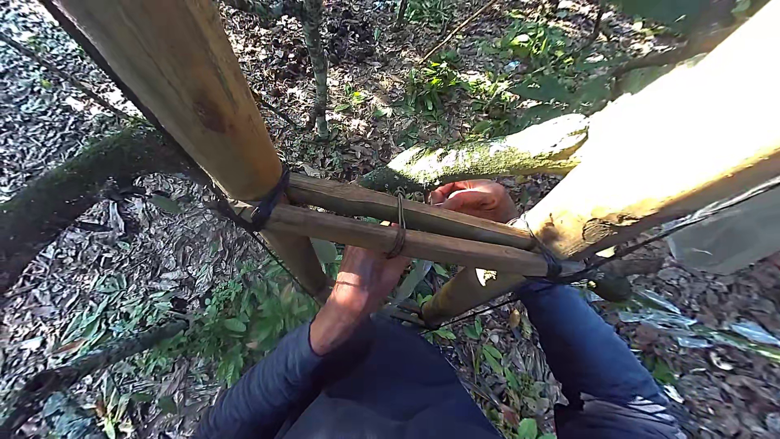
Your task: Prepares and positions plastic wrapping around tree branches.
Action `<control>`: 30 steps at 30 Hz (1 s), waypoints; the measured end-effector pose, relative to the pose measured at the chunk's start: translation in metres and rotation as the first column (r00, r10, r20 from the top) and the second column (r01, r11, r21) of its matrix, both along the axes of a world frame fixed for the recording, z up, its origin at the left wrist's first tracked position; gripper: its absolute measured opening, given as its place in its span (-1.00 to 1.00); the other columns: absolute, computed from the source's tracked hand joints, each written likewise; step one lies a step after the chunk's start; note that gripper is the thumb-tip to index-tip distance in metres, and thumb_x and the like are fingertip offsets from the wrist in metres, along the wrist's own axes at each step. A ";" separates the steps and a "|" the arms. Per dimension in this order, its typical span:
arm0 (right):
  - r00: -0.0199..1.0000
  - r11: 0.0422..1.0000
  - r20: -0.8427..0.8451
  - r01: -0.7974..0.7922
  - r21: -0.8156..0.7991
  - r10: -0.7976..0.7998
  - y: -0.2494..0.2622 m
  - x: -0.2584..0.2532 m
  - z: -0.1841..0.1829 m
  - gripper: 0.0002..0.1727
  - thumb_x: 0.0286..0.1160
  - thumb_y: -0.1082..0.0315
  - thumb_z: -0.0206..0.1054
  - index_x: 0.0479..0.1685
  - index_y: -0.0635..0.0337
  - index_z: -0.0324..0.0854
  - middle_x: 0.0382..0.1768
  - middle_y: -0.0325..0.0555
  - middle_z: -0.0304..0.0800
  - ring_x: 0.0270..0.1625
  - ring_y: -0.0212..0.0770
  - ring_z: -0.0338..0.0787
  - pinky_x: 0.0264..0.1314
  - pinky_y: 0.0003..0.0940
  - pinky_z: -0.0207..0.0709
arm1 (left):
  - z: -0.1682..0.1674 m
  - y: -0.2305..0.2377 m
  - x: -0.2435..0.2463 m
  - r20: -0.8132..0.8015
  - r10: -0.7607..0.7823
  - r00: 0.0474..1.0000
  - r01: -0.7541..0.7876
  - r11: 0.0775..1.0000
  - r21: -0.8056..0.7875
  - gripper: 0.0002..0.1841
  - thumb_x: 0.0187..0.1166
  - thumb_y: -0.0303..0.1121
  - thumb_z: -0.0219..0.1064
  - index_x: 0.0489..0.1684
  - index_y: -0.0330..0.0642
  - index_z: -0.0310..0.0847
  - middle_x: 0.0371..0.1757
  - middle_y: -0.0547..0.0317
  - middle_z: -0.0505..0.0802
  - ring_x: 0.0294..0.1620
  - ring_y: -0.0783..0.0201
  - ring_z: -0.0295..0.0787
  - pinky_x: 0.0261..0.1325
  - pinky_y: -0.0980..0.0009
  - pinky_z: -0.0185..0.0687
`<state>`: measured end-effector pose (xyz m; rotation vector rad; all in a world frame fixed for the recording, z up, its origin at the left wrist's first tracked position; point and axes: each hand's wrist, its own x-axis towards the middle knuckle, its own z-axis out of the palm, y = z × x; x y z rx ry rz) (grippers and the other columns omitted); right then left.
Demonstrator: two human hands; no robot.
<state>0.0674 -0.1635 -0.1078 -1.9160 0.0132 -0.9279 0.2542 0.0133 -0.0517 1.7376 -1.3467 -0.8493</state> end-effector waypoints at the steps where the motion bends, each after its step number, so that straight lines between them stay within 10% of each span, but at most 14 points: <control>1: 0.999 0.999 -0.001 -0.044 0.021 0.044 -0.001 -0.001 -0.002 -0.83 0.52 0.51 0.38 -0.10 0.13 0.86 -0.04 -0.26 0.86 0.05 -0.45 0.80 0.14 -0.53 0.72 | 0.002 0.000 0.000 -0.035 0.004 0.999 -0.003 1.000 0.017 -0.85 0.44 -0.29 0.47 -0.25 -0.16 0.74 -0.47 0.39 0.75 -0.60 0.59 0.60 -0.41 0.59 0.63; 10: 0.865 0.840 0.060 -0.499 0.214 0.499 -0.029 -0.011 -0.017 -0.70 0.59 0.51 0.20 0.08 0.05 0.80 0.12 -0.33 0.84 0.22 -0.45 0.77 0.25 -0.45 0.68 | 0.006 0.001 0.007 0.061 -0.086 0.994 0.088 0.996 -0.033 -0.83 0.58 -0.28 0.33 -0.21 -0.19 0.76 -0.44 0.30 0.76 -0.53 0.55 0.62 -0.32 0.55 0.62; 15: 0.941 0.941 0.050 -0.330 -0.076 0.334 -0.028 -0.017 -0.013 -0.87 0.61 0.44 0.30 -0.10 0.17 0.77 0.09 -0.15 0.88 0.33 -0.23 0.79 0.41 -0.24 0.67 | 0.007 0.004 0.011 0.130 -0.142 0.981 0.155 0.984 -0.092 -0.78 0.63 -0.25 0.30 -0.14 -0.20 0.78 -0.35 0.22 0.81 -0.40 0.50 0.70 -0.19 0.50 0.66; 25: 0.746 0.712 -0.145 -0.531 0.460 0.650 -0.047 -0.035 -0.026 -0.70 0.60 0.51 0.12 -0.03 0.02 0.78 0.05 -0.49 0.83 0.16 -0.59 0.75 0.23 -0.59 0.62 | 0.001 0.003 0.011 0.070 -0.226 0.972 0.226 0.974 0.017 -0.76 0.67 -0.21 0.27 -0.09 -0.16 0.76 -0.37 0.27 0.80 -0.43 0.49 0.72 -0.23 0.49 0.70; 30: 0.775 0.770 -0.113 -0.578 0.270 0.622 -0.052 -0.036 -0.031 -0.76 0.63 0.48 0.19 -0.06 0.08 0.80 0.12 -0.37 0.81 0.27 -0.50 0.70 0.32 -0.51 0.56 | 0.003 0.004 0.013 0.070 -0.241 0.968 0.240 0.971 0.015 -0.77 0.65 -0.23 0.28 -0.07 -0.18 0.77 -0.35 0.27 0.81 -0.43 0.52 0.72 -0.24 0.53 0.70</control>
